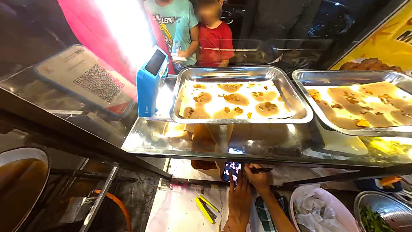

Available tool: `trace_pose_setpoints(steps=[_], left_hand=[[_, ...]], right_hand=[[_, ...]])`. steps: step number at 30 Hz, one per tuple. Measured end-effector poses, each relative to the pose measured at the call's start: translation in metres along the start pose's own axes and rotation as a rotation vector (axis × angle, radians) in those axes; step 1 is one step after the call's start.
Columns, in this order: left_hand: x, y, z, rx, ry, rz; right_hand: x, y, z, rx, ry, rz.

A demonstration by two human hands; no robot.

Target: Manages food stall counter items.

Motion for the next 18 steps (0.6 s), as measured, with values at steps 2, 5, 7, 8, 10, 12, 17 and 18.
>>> trace_pose_setpoints(steps=[2,5,7,8,10,12,17,18], left_hand=[[0.001,0.000,0.000,-0.008,-0.013,-0.040],[0.001,0.000,0.000,-0.015,-0.017,-0.053],[-0.002,0.000,0.001,-0.018,-0.010,-0.041],[-0.003,0.000,0.002,-0.023,-0.022,-0.031],[-0.002,-0.001,0.002,-0.028,-0.033,-0.026],[-0.002,-0.001,0.002,-0.032,-0.024,-0.023],[-0.002,-0.004,0.002,-0.042,-0.005,-0.027],[-0.002,-0.003,0.002,-0.044,0.006,-0.025]], right_hand=[[-0.002,0.004,0.002,-0.016,-0.001,-0.032],[-0.003,0.010,0.002,-0.044,-0.047,-0.034],[-0.003,0.010,0.002,-0.045,-0.052,-0.047],[-0.002,0.008,0.002,-0.045,-0.047,-0.071],[-0.002,0.004,0.001,-0.062,-0.056,-0.099],[0.000,0.000,0.001,-0.064,-0.043,-0.065],[-0.002,0.004,0.000,-0.100,-0.101,-0.069],[-0.001,0.004,0.001,-0.111,-0.105,-0.096]])
Point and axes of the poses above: each hand's wrist, its own z-axis towards the middle knuckle, its own x-axis out of the palm, y = z × x, the point moved 2 cm from there along z, towards the middle knuckle, and after that the axes turned 1 degree about -x, right-handed, at the moved point
